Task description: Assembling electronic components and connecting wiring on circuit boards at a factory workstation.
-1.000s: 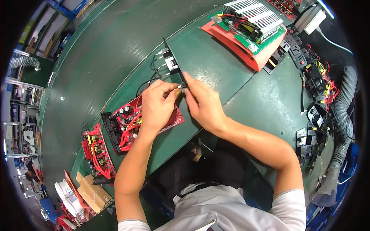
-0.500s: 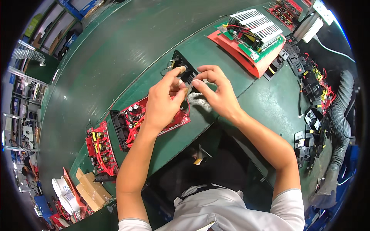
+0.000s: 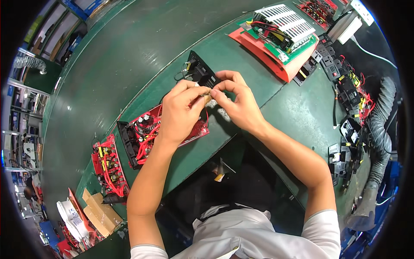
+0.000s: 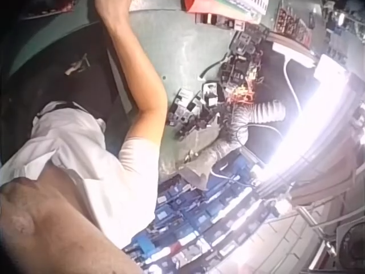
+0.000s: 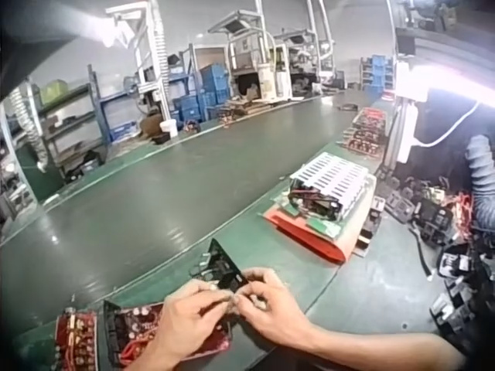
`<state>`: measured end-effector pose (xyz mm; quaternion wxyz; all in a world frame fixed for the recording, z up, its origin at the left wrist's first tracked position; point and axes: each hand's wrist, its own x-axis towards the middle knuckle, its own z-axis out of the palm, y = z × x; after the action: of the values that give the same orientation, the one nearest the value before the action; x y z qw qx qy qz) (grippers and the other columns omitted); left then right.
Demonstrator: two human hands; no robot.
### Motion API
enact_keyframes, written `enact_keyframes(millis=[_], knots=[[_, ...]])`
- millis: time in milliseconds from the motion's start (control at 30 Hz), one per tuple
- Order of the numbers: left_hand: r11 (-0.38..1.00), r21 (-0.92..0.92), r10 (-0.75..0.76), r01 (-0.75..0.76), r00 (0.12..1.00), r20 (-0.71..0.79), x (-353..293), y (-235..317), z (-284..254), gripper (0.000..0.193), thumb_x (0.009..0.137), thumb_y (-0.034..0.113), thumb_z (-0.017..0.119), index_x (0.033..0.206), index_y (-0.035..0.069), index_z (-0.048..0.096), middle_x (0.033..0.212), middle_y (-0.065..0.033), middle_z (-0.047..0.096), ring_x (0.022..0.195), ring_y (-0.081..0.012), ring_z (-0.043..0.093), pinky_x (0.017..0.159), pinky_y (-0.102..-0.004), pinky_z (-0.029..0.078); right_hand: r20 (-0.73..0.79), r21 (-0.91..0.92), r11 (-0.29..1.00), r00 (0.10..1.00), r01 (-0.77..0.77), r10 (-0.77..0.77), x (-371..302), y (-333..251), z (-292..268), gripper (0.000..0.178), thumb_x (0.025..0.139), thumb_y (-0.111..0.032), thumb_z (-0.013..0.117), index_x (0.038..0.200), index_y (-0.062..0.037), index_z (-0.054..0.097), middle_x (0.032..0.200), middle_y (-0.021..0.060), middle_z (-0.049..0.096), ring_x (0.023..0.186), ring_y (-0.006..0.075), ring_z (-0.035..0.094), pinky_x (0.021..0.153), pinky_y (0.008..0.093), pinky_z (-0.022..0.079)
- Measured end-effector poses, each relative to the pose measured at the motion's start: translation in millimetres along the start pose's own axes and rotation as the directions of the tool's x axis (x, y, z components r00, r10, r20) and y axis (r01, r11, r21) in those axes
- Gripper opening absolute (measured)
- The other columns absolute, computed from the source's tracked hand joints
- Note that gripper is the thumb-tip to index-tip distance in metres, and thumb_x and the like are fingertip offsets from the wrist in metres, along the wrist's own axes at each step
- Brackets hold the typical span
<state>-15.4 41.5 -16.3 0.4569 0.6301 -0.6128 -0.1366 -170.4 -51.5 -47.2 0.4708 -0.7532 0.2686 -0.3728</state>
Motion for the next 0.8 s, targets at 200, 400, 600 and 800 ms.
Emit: enact_keyframes(millis=[200, 400, 600, 800], knots=[[0.998, 0.009, -0.065, 0.065, 0.997, -0.051, 3, -3, -2, 0.017, 0.084, 0.001, 0.072, 0.101, -0.002, 0.074, 0.087, -0.0073, 0.068, 0.071, -0.0104, 0.058, 0.064, -0.0259, 0.046, -0.027, -0.290, 0.956, 0.998, 0.046, -0.056, 0, 18, 0, 0.040, 0.092, -0.020, 0.071, 0.124, 0.0004, 0.062, 0.135, 0.0178, 0.054, 0.124, 0.0336, 0.052, 0.102, 0.0402, 0.044], [0.963, 0.034, -0.267, 0.267, 0.964, 0.005, -3, -10, 3, 0.019, 0.084, 0.003, 0.073, 0.102, -0.001, 0.075, 0.082, -0.0051, 0.065, 0.066, -0.0092, 0.054, 0.061, -0.0255, 0.044, -0.007, -0.201, 0.970, 0.990, 0.139, -0.143, -6, 17, 9, 0.036, 0.091, -0.003, 0.065, 0.126, 0.0024, 0.060, 0.095, 0.0187, 0.065, 0.079, 0.0345, 0.064, 0.070, 0.0380, 0.051], [0.964, 0.065, -0.260, 0.257, 0.965, 0.042, -1, -5, 2, 0.017, 0.084, 0.002, 0.070, 0.100, -0.002, 0.075, 0.084, -0.0113, 0.067, 0.070, -0.0185, 0.066, 0.065, -0.0309, 0.051, -0.012, -0.177, 0.961, 0.975, 0.214, -0.220, -9, 13, 10, 0.037, 0.092, -0.001, 0.062, 0.129, 0.0011, 0.058, 0.087, 0.0162, 0.058, 0.076, 0.0332, 0.059, 0.069, 0.0395, 0.049], [0.973, 0.087, -0.215, 0.213, 0.977, 0.010, -1, -2, 8, 0.016, 0.085, 0.002, 0.071, 0.100, -0.001, 0.075, 0.086, -0.0109, 0.068, 0.070, -0.0180, 0.066, 0.063, -0.0300, 0.051, -0.004, -0.180, 0.959, 0.975, 0.218, -0.222, -10, 14, 7, 0.039, 0.092, -0.001, 0.061, 0.131, 0.0011, 0.058, 0.090, 0.0160, 0.058, 0.077, 0.0336, 0.059, 0.068, 0.0397, 0.049]])
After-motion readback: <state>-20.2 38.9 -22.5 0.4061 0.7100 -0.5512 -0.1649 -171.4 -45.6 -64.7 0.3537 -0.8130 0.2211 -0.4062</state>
